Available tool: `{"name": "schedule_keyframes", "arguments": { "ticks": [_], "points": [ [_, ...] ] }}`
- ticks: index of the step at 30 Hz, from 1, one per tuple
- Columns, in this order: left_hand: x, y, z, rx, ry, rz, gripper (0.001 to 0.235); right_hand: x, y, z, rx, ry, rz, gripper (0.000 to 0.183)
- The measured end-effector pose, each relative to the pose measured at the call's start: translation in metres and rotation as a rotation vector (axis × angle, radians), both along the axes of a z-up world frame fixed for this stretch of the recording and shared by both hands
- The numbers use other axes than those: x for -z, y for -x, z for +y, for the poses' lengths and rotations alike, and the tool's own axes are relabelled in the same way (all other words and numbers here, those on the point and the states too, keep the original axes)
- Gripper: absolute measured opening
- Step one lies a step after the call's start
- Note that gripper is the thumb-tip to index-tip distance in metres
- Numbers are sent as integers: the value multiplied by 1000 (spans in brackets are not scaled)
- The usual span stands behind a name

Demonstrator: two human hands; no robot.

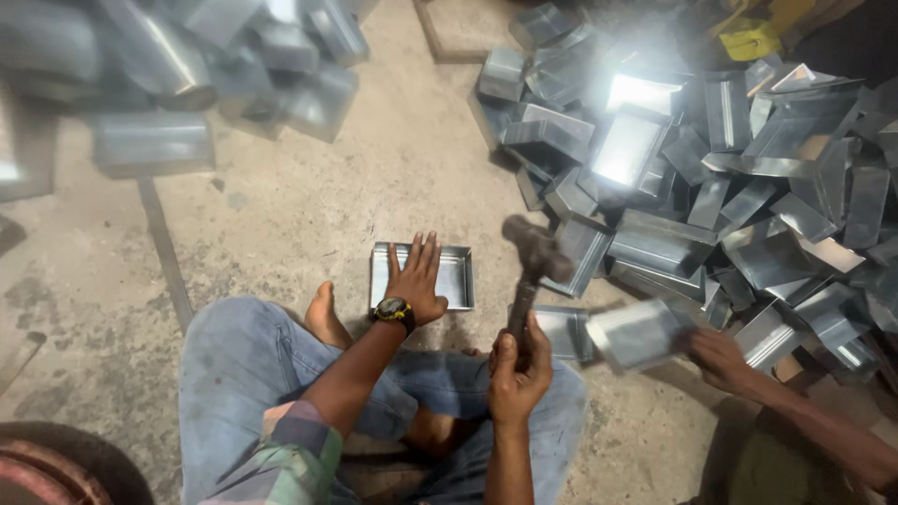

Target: The person uses a hammer to fold the edges of rectangular metal pieces to create small trays while sitting on the workshop floor.

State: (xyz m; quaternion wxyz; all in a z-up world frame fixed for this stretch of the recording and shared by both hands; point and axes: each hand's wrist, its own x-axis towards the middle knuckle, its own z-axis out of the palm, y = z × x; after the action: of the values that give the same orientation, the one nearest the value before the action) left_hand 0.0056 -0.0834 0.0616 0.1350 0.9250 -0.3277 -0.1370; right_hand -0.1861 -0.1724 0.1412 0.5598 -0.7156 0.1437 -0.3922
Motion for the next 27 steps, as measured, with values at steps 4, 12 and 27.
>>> {"name": "schedule_keyframes", "arguments": {
  "ticks": [4,12,27],
  "points": [
    [-5,17,12,3,19,-12,108,10,0,0,55,95,-63,44],
    [-2,13,1,-61,60,38,104,49,-14,-17,191,281,608,45],
    [-11,-47,16,48,327,-565,23,55,1,-30,50,-138,328,50]
  ]
}}
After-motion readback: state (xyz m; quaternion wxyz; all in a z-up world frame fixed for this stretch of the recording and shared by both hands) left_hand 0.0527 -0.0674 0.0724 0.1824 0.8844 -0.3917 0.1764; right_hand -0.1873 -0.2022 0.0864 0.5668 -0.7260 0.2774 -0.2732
